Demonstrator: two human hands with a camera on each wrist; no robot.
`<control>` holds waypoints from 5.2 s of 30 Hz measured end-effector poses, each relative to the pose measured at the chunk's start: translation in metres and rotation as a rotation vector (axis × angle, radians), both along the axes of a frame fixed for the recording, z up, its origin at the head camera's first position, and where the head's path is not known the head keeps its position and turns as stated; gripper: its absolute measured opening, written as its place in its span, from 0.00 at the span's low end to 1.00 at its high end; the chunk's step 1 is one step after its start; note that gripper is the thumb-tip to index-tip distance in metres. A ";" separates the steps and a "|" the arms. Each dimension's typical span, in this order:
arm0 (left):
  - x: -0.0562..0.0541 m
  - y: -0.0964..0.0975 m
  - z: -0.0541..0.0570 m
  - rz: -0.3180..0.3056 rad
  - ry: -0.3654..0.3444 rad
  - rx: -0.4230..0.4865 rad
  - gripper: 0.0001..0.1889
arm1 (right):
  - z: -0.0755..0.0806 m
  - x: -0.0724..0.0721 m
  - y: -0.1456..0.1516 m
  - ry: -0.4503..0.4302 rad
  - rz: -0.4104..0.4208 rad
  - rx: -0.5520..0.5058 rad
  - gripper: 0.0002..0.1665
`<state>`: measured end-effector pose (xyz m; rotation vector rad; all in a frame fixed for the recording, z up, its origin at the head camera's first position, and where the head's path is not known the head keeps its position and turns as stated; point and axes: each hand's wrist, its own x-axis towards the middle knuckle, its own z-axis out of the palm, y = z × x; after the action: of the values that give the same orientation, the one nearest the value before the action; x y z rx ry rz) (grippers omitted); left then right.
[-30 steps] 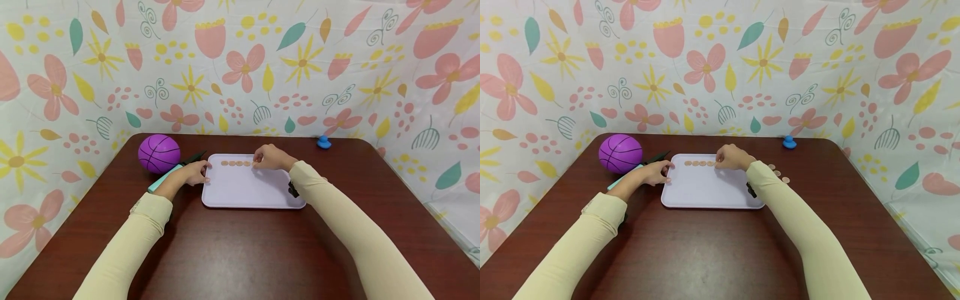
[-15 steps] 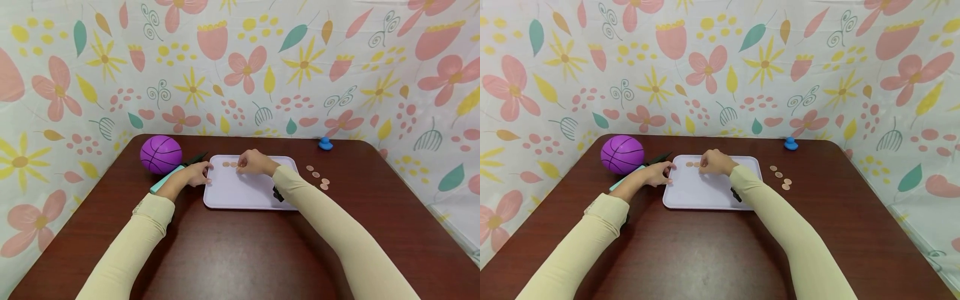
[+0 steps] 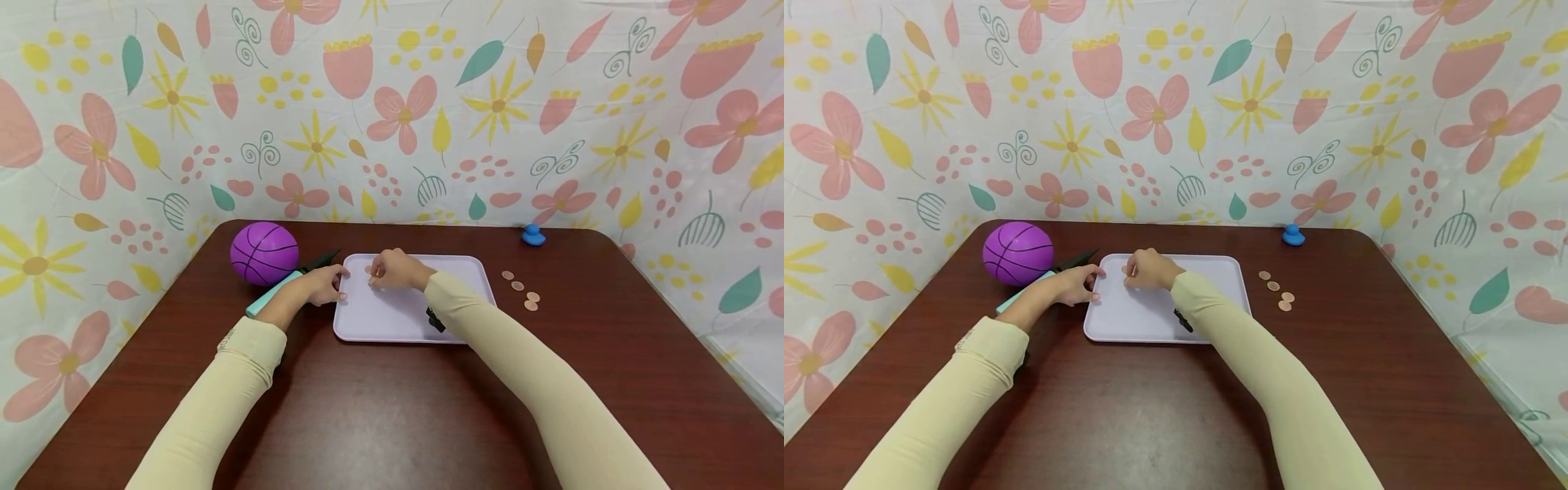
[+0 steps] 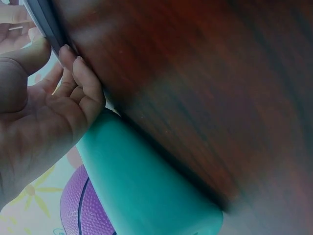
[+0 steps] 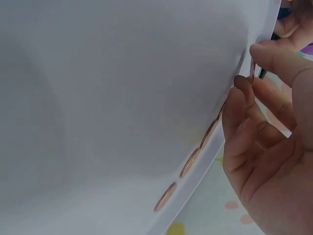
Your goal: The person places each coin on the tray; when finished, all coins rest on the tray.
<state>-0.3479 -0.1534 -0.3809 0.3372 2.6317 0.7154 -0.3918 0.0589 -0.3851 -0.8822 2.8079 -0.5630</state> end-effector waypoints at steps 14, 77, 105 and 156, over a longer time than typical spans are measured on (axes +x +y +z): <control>-0.001 -0.001 0.000 -0.014 -0.001 0.008 0.29 | -0.005 0.001 -0.008 -0.022 -0.028 -0.051 0.12; 0.002 -0.001 0.000 -0.038 0.020 0.036 0.27 | 0.006 0.038 0.231 0.016 -0.364 -0.132 0.18; 0.003 -0.001 0.001 -0.036 0.003 0.039 0.27 | 0.000 0.030 0.270 -0.200 -0.401 -0.056 0.19; 0.003 -0.001 -0.001 -0.022 0.011 0.027 0.26 | 0.018 0.024 0.146 -0.061 -0.151 -0.057 0.10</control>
<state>-0.3446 -0.1544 -0.3822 0.3786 2.6261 0.7442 -0.3679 0.2049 -0.3669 -0.6547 2.8316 -0.6824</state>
